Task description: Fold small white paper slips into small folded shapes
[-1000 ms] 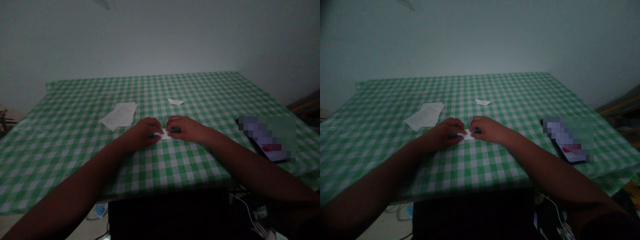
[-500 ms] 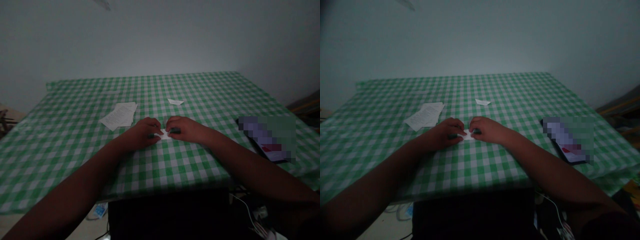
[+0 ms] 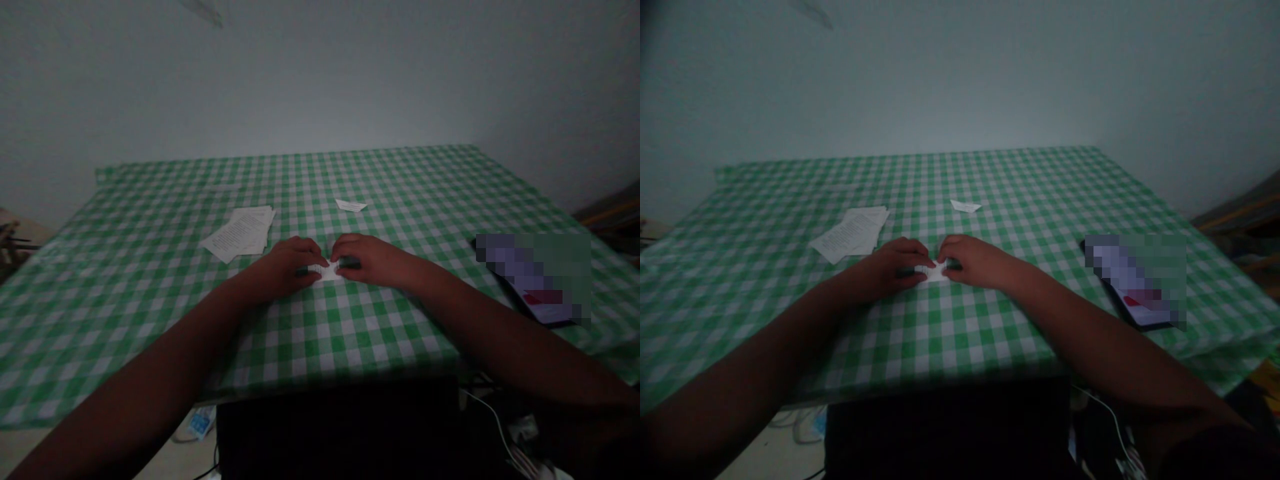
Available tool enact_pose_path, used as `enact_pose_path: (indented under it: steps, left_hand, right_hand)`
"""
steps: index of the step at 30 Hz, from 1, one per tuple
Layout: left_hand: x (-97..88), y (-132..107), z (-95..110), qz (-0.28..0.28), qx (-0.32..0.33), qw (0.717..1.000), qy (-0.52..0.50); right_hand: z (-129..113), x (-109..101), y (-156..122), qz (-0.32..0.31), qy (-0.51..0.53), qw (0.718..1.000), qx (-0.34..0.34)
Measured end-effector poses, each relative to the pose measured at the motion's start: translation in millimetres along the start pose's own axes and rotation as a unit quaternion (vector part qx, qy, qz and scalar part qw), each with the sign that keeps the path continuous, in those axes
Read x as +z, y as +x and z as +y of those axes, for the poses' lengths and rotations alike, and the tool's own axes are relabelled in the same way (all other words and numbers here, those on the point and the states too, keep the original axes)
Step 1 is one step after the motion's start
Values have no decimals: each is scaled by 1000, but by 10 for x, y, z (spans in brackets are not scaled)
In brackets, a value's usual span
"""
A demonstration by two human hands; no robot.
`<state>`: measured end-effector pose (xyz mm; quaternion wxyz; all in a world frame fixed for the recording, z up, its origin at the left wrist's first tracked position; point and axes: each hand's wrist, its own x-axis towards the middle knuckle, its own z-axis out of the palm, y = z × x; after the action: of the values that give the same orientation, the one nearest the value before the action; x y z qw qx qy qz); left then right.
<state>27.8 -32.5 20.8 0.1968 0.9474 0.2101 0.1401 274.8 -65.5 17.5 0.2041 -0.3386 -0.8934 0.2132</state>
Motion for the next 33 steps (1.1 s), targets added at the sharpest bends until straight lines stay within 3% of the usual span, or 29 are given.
enact_pose_path:
  steps: [6,11,25,33]
  left_hand:
    - [-17,-15,62,-25,-32,995,95]
    - [24,-15,63,-20,9,988,151]
    - [6,-6,58,-32,-11,992,123]
    - [41,15,142,-14,-41,993,113]
  right_hand:
    - [-25,-12,-10,3,-15,1000,10]
    - [-27,-5,-4,7,-17,999,29]
    - [-2,-78,-12,-8,-54,997,49]
    - [-29,-30,37,74,-70,988,113]
